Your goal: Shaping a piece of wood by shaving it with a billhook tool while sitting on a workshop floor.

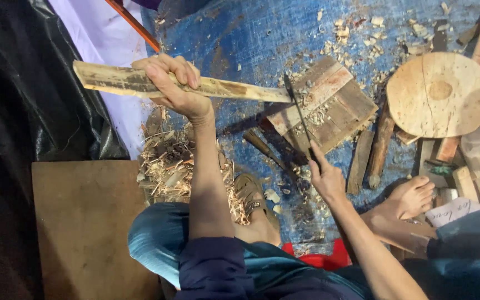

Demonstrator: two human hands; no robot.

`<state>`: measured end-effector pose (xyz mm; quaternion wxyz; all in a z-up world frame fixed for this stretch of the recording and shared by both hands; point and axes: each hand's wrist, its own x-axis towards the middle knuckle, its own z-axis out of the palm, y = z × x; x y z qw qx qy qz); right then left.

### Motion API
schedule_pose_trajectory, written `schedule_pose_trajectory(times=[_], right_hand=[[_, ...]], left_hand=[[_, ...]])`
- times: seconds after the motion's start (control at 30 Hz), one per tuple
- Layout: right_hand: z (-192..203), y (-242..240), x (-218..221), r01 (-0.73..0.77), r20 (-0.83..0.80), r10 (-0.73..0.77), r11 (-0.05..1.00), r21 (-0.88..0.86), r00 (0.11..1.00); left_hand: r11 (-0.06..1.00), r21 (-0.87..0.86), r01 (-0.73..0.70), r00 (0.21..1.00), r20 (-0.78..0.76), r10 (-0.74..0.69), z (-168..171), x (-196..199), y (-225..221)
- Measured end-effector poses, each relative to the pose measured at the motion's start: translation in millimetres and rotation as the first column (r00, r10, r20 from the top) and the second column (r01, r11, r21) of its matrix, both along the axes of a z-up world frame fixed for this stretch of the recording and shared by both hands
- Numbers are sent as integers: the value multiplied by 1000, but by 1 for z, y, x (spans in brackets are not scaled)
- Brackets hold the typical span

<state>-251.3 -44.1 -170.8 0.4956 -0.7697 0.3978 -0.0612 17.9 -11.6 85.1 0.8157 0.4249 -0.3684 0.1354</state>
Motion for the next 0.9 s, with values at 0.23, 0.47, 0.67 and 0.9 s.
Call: schedule_pose_trajectory(times=[0.23,0.47,0.67,0.9], right_hand=[[13,16,15,-31,227,128,921,-388,966],[-35,1,1,-8,-19,7,999,-48,1000],[-18,1,-2,-34,-17,34,999,-4,999],[20,19,10,-81,-60,77,995,-62,995]], left_hand=[[1000,-5,15,999,33,-15,7,-6,-5],[1000,-9,-8,1000,18,8,-4,-1,-4],[956,182,-231,920,-280,275,-74,-18,-13],[988,1,-157,792,-597,126,-125,-21,8]])
